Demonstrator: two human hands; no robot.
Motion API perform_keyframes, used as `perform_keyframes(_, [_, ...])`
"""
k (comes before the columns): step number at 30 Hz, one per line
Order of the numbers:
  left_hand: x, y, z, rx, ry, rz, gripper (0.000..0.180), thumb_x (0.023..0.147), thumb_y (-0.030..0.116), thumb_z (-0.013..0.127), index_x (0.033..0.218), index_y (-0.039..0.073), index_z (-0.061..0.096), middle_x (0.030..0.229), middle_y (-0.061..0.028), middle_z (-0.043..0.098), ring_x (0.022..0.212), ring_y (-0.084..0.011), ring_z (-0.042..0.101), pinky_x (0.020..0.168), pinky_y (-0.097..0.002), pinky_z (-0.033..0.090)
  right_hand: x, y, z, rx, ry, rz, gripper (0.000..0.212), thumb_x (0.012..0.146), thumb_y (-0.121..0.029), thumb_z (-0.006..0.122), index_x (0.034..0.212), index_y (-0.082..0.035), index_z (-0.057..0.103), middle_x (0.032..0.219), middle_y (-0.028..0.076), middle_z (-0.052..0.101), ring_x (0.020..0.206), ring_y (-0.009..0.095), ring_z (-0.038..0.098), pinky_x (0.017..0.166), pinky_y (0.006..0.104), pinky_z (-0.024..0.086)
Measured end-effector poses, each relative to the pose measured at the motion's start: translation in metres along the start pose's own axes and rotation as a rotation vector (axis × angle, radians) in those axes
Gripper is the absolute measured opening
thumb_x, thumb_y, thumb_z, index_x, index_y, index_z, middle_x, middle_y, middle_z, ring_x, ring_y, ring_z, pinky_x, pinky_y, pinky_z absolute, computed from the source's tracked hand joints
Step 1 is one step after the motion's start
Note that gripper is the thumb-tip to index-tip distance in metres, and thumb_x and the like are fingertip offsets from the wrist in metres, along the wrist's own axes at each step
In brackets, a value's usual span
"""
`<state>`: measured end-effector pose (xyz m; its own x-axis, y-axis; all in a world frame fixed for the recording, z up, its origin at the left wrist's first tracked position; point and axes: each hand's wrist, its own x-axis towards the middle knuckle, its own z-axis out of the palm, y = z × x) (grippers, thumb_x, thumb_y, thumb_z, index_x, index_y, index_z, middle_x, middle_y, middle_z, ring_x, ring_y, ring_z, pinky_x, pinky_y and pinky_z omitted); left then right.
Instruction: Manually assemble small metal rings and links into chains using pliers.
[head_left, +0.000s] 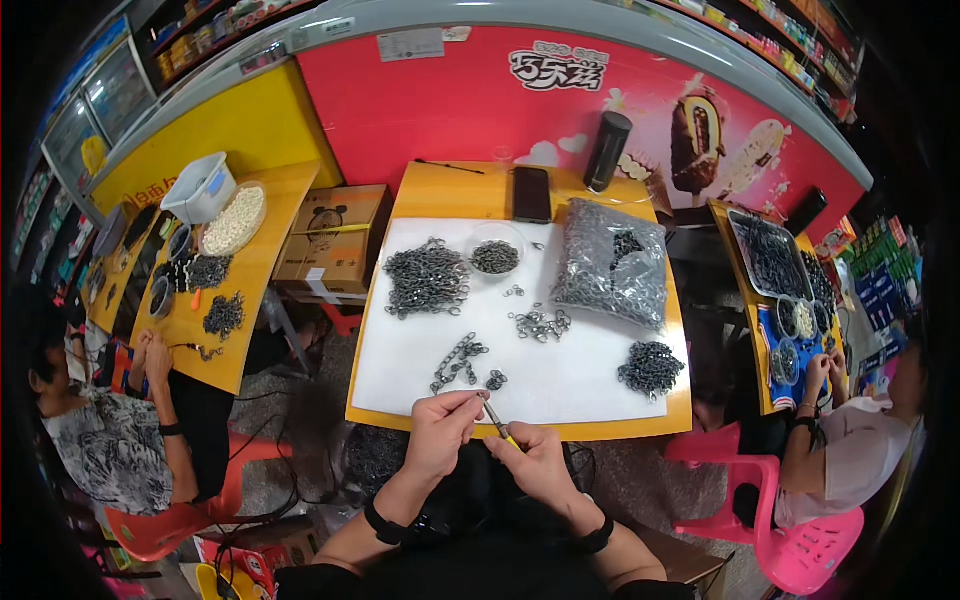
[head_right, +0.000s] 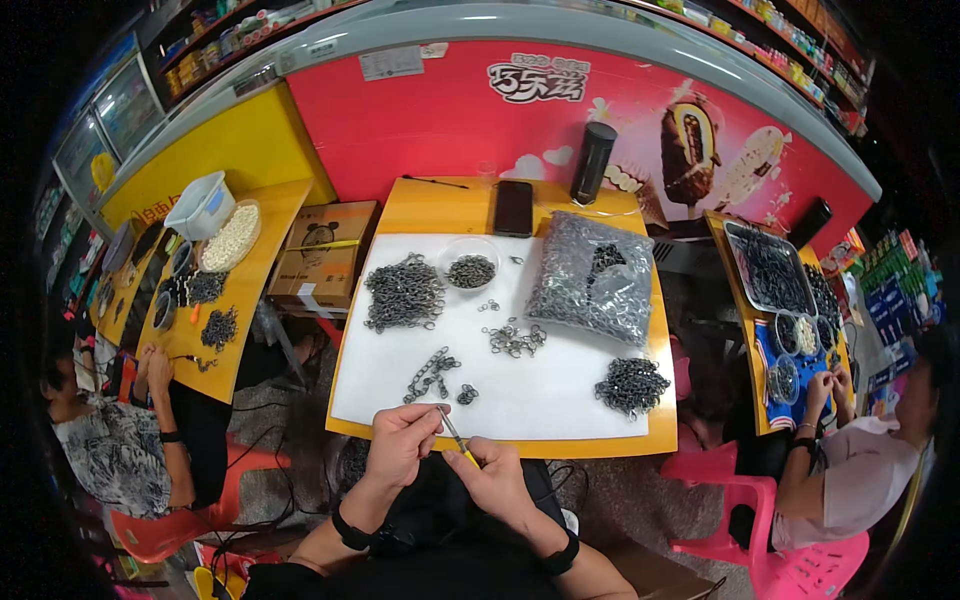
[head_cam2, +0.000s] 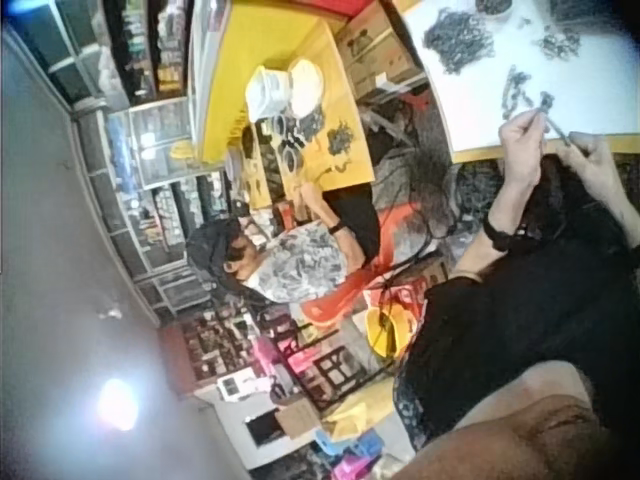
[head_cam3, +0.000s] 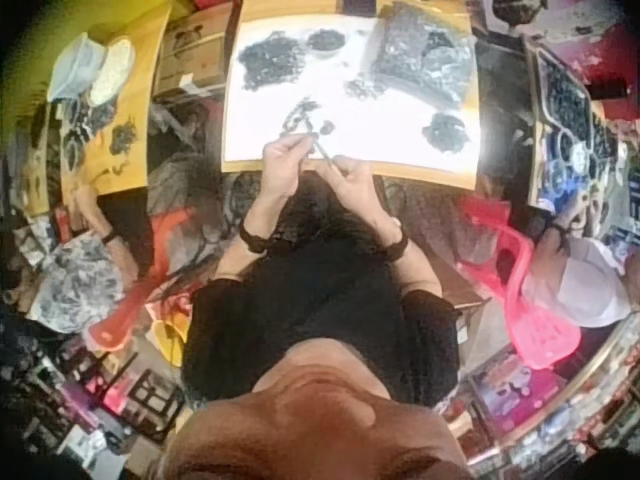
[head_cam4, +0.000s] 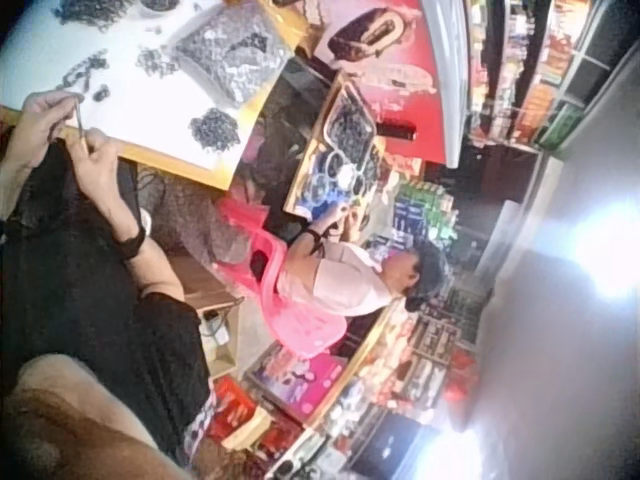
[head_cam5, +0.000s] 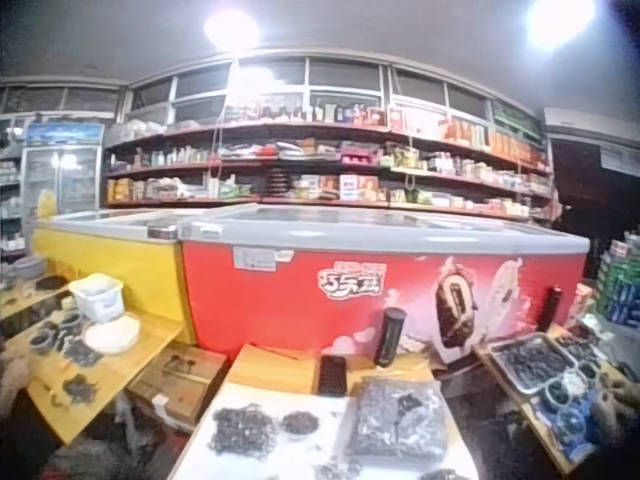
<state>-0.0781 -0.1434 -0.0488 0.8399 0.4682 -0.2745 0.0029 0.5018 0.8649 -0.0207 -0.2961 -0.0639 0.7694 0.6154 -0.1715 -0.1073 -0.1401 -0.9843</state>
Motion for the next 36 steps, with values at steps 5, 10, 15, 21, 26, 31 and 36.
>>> perform_keyframes(5, [0.009,-0.007,0.0,0.164,-0.028,0.018,0.013,0.093,0.004,0.07,0.099,-0.006,0.074,0.072,-0.0028,0.064,0.051,-0.0024,0.043,0.044,-0.0185,0.03,0.0,-0.002,-0.018,-0.295,0.059,-0.187,0.035,0.084,-0.022,0.078,0.065,-0.001,0.057,0.059,0.01,0.055,0.051,0.024,0.053,0.048,0.0348,0.035])
perform_keyframes(10, [0.016,-0.011,0.0,0.185,-0.059,-0.043,0.012,0.094,0.007,0.07,0.095,-0.005,0.073,0.071,-0.0007,0.063,0.053,-0.002,0.045,0.047,-0.0184,0.032,0.007,-0.004,-0.052,-0.812,0.099,-0.59,0.03,0.078,-0.022,0.08,0.067,-0.005,0.058,0.071,0.01,0.056,0.065,0.032,0.057,0.054,0.0403,0.039])
perform_keyframes(15, [0.032,-0.016,-0.005,0.034,-0.093,-0.155,0.013,0.095,0.01,0.07,0.094,-0.002,0.072,0.074,-0.0013,0.064,0.055,-0.0033,0.049,0.047,-0.0188,0.033,0.043,-0.001,-0.092,-1.059,0.178,-0.661,0.029,0.075,-0.026,0.081,0.071,-0.007,0.06,0.079,0.01,0.054,0.077,0.031,0.055,0.065,0.0445,0.039])
perform_keyframes(21, [0.045,-0.015,-0.01,-0.09,-0.112,-0.259,0.011,0.096,0.011,0.069,0.096,0.001,0.071,0.081,-0.0068,0.07,0.055,-0.0063,0.053,0.046,-0.0184,0.035,0.075,-0.004,-0.103,-1.215,0.065,-0.679,0.026,0.077,-0.026,0.079,0.076,-0.005,0.063,0.095,0.012,0.059,0.095,0.033,0.055,0.077,0.0478,0.038])
perform_keyframes(26, [0.057,-0.017,-0.015,-0.199,-0.19,-0.288,0.008,0.096,0.009,0.069,0.097,0.001,0.071,0.083,-0.0079,0.071,0.057,-0.0076,0.055,0.049,-0.0183,0.037,0.098,0.004,-0.098,-0.969,0.275,-0.562,0.013,0.079,-0.013,0.074,0.087,-0.005,0.066,0.107,0.014,0.063,0.098,0.034,0.056,0.079,0.0469,0.039])
perform_keyframes(31, [0.065,-0.022,-0.017,-0.271,-0.208,-0.295,0.006,0.094,0.005,0.069,0.097,0.0,0.071,0.084,-0.009,0.071,0.058,-0.0077,0.054,0.05,-0.0186,0.039,0.123,0.013,-0.09,-1.114,0.317,-0.465,0.011,0.079,-0.01,0.072,0.086,-0.005,0.066,0.109,0.015,0.062,0.101,0.035,0.055,0.079,0.0471,0.038])
perform_keyframes(36, [0.071,-0.024,-0.021,-0.303,-0.191,-0.246,0.006,0.092,-0.001,0.067,0.097,-0.002,0.07,0.086,-0.0145,0.071,0.056,-0.0101,0.054,0.051,-0.0195,0.043,0.134,0.018,-0.08,-1.136,0.477,-0.481,0.013,0.079,-0.013,0.074,0.085,-0.004,0.066,0.107,0.015,0.061,0.102,0.037,0.053,0.08,0.0475,0.037])
